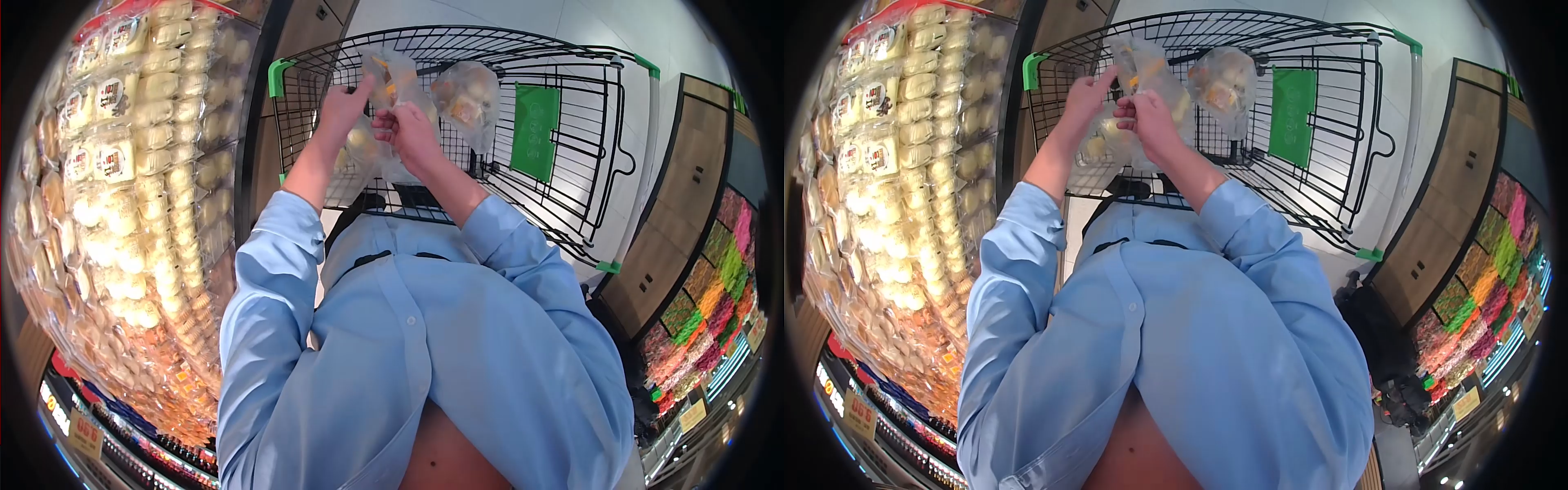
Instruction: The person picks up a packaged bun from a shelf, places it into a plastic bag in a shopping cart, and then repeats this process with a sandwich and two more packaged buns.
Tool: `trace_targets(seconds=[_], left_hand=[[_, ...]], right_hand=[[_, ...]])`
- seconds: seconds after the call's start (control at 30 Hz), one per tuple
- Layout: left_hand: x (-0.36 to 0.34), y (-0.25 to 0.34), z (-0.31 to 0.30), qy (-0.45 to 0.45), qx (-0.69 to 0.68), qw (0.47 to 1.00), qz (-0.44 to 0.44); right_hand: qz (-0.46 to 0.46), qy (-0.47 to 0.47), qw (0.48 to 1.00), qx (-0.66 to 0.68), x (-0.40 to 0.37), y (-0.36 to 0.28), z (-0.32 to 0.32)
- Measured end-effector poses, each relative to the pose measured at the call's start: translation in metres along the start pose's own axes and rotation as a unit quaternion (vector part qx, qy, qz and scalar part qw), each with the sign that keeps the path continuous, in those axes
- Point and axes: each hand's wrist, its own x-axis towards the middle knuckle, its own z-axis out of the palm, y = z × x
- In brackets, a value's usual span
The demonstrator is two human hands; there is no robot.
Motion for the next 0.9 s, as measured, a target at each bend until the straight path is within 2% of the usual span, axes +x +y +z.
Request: trace_targets(seconds=[0.1,0.23,0.33,0.4,0.43,0.5,0.57,0.67,0.77,0.87,0.9], left_hand=[[-0.014,0.005,0.019,-0.157,-0.155,0.972,-0.074],[-0.01,0.011,0.026,-0.135,-0.05,0.989,0.038],[-0.01,0.024,0.021,-0.12,0.07,0.978,0.157],[-0.014,0.028,0.013,-0.105,0.124,0.956,0.244],[-0.015,0.03,0.008,-0.113,0.118,0.955,0.248],[-0.019,0.034,-0.005,-0.128,0.106,0.953,0.254],[-0.019,0.033,-0.014,-0.13,0.085,0.945,0.289],[-0.02,0.034,-0.017,-0.145,0.071,0.927,0.338],[-0.027,0.04,-0.017,-0.143,0.052,0.921,0.359],[-0.034,0.047,-0.027,-0.11,0.027,0.925,0.363],[-0.034,0.048,-0.034,-0.094,0.019,0.927,0.362]], right_hand=[[-0.021,-0.004,1.0,-0.023,-0.011,-0.001,0.004],[-0.029,0.006,0.999,-0.042,-0.024,0.006,0.008],[0.037,-0.023,0.992,-0.119,-0.022,0.009,-0.004],[0.078,0.002,0.975,-0.209,-0.017,-0.014,-0.016],[0.099,0.014,0.962,-0.254,-0.01,-0.027,-0.025],[-0.035,0.152,0.941,-0.301,0.021,-0.026,-0.059],[-0.087,0.196,0.904,-0.371,0.042,-0.052,-0.074],[-0.248,0.226,0.828,-0.449,0.097,-0.054,-0.092],[-0.245,0.165,0.782,-0.549,0.108,-0.072,-0.083],[-0.12,0.104,0.822,-0.546,0.107,-0.086,-0.078],[-0.117,0.114,0.861,-0.481,0.098,-0.091,-0.068]])
